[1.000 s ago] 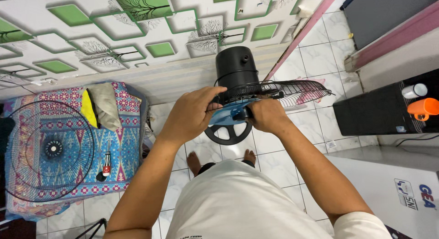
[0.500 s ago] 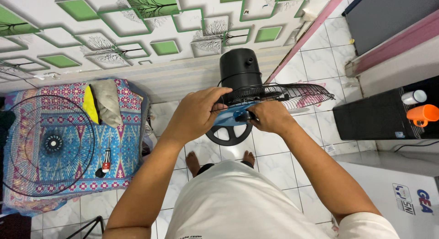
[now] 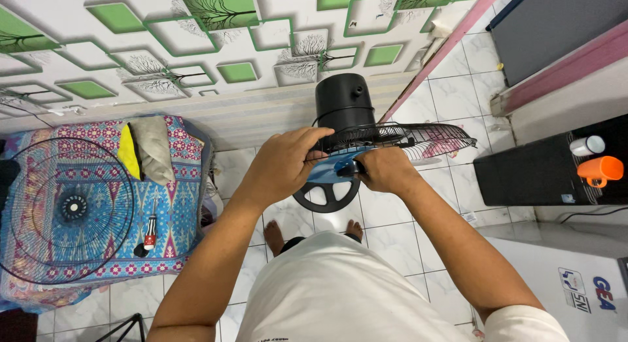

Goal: The person wipes fan blades with a cloth, then attaches the blades to a standing fan motor and secures the front cage. The person handles white and blue fan blades, a yellow cloth, and the fan assembly.

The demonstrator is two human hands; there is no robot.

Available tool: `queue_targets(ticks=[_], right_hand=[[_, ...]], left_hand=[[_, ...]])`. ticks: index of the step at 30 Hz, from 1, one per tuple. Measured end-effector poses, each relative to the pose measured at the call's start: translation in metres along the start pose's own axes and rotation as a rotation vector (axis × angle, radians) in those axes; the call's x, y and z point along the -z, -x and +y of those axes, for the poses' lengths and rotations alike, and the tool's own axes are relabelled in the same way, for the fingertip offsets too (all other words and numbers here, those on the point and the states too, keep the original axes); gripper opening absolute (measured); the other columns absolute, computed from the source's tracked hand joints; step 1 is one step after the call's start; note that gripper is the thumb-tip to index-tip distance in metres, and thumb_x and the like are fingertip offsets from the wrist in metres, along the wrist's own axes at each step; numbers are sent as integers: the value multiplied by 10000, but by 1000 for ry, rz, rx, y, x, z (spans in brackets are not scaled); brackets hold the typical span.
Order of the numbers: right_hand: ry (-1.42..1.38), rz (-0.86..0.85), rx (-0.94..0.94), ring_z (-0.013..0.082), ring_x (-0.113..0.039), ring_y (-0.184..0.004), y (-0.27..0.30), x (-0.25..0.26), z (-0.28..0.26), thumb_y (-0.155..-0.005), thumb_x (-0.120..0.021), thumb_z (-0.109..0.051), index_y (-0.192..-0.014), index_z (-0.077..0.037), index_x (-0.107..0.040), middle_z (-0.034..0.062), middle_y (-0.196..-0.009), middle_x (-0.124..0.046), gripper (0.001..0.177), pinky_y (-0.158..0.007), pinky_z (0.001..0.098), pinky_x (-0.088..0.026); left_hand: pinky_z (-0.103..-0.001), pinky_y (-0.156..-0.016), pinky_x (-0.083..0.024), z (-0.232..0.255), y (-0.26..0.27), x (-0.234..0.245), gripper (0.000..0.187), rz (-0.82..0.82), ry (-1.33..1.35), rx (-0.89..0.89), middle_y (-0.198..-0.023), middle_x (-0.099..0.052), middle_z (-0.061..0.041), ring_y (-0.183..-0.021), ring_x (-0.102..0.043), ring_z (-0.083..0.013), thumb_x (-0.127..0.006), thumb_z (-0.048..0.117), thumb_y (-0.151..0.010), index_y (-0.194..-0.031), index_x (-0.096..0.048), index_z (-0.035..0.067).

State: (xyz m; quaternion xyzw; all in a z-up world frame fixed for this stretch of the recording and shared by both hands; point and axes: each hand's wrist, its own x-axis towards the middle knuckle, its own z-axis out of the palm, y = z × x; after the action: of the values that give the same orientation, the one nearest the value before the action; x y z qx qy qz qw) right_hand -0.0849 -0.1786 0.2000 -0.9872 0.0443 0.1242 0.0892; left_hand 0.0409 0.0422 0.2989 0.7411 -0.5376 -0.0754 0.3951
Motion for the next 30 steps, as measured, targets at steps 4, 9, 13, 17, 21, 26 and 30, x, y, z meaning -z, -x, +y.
queue_targets(ticks=[4,9,13,17,21,26,30], right_hand=[[51,9,41,325,-696,-893,-2,-1,0,-810,-752,-319,-977,-151,-749,107,-904,-737,236,-774,454,-551],[249,6,46,304,-671,-1013,-6,-9,-9,-813,-698,-218,-1111,-188,-727,100,-1016,-741,301,-924,438,-501],[389,27,27,299,-656,-1067,-11,-17,-25,-876,-605,-208,-1239,-68,-651,148,-1109,-719,391,-971,426,-449],[521,-54,-6,302,-616,-1150,-10,-12,-45,-952,-524,-219,-1260,-17,-618,162,-1203,-682,380,-1011,440,-404],[826,202,-22,296,-574,-1210,14,-5,-61,-820,-512,-291,-1282,-28,-616,121,-1252,-670,542,-1053,415,-371],[55,523,233,288,-622,-1025,65,-30,-48,-821,-702,-282,-1070,-73,-647,90,-1119,-691,330,-889,431,-458],[-475,276,-241,169,-668,-842,74,-77,-31,-889,-745,-240,-1069,-157,-724,-3,-931,-718,199,-826,361,-527]], left_hand=[[-478,-789,-513,0,-3,-2,369,-6,-9,12,-1142,-715,-136,-972,-679,-373,-687,102,-912,-1273,-620,68],[-480,-776,-521,-1,-5,-2,405,-23,7,4,-1117,-705,-147,-947,-675,-378,-700,285,-936,-1259,-620,55],[-481,-780,-520,0,-7,-3,493,-22,1,-37,-1104,-697,-156,-941,-672,-393,-697,417,-939,-1257,-618,49],[-475,-796,-501,2,-8,-7,503,-1,-58,30,-1121,-689,-157,-982,-664,-385,-689,393,-932,-1270,-618,27],[-482,-861,-465,9,7,-25,469,397,-304,-114,-1231,-635,-171,-1094,-637,-375,-729,297,-923,-1256,-579,4],[-431,-950,-478,13,41,-55,364,323,-186,-517,-1186,-614,-99,-1077,-615,-274,-788,77,-872,-1190,-614,54],[-433,-1051,-448,2,32,-93,365,85,-159,-260,-1136,-616,-126,-1139,-595,-328,-803,140,-832,-1123,-618,19]])
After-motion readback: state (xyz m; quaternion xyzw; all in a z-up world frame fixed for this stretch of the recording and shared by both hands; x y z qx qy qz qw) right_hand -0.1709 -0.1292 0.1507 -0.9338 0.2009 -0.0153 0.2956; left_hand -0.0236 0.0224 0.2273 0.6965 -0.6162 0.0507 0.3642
